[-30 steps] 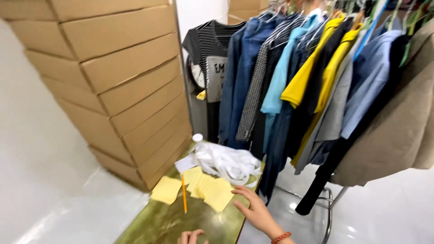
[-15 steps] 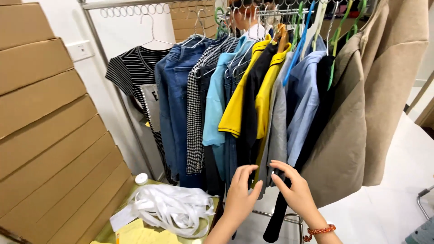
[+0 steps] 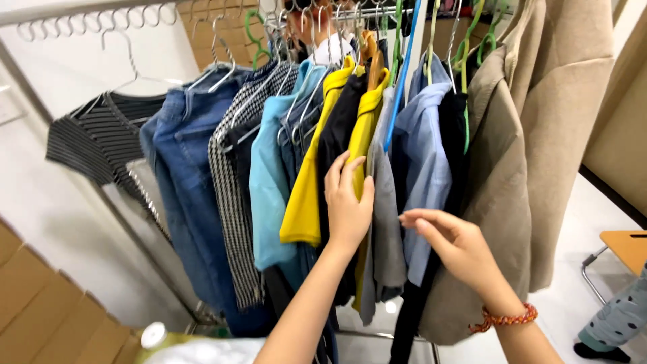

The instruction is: Removing shirts from hangers, folding or rolling them neatly, and stacking them on a table.

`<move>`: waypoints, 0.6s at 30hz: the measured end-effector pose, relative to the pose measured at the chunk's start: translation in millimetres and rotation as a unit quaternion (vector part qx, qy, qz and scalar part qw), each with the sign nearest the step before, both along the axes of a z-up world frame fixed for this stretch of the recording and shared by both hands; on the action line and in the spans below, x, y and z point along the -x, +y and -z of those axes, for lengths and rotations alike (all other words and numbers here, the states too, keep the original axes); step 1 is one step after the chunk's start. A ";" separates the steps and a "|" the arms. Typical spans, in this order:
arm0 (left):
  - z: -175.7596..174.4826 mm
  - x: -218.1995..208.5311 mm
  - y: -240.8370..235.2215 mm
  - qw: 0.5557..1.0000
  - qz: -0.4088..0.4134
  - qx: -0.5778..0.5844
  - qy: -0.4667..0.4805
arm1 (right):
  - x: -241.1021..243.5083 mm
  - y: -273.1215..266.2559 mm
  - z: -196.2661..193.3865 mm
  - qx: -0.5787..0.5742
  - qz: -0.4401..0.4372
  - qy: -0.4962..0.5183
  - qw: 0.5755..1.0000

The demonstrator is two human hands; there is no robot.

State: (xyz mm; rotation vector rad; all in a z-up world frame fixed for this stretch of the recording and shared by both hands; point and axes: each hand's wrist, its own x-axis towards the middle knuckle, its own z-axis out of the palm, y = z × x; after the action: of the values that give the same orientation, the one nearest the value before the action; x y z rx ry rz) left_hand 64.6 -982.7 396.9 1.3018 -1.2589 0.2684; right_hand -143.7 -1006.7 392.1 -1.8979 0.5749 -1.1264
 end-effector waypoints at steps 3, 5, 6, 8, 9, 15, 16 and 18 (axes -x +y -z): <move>-15.1 -20.4 -28.1 0.996 0.035 -0.011 0.082 | -37.7 -29.1 -26.2 0.043 0.012 -0.056 0.997; -16.0 -33.8 -50.6 0.990 0.065 -0.021 0.120 | -60.7 -46.1 -40.2 0.046 0.018 -0.074 0.996; -16.8 -40.9 -62.1 0.972 0.133 -0.056 0.184 | -71.6 -53.9 -46.3 0.067 0.049 -0.032 0.996; -8.0 -62.3 -97.0 0.944 0.203 -0.092 0.245 | -88.9 -65.4 -53.6 0.088 0.084 0.009 0.993; 2.3 -75.0 -120.2 0.952 0.205 -0.085 0.211 | -94.1 -68.7 -54.2 0.129 0.114 0.033 0.985; -26.5 -81.7 -140.5 0.954 0.261 -0.077 0.128 | -89.2 -68.8 -59.3 0.139 0.173 0.187 0.957; -31.9 -79.6 -143.1 0.946 0.306 -0.040 0.101 | -85.7 -68.4 -58.7 0.117 0.168 0.275 0.939; -37.6 -78.0 -150.7 0.923 0.356 -0.069 0.130 | -81.7 -68.1 -52.9 0.113 0.169 0.303 0.931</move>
State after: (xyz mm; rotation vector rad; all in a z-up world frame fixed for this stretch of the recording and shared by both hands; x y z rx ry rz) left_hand 142.6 -1133.5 434.5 0.8764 -1.4457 -0.5035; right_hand -62.0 -1074.8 444.9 -2.4272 1.1916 -0.8150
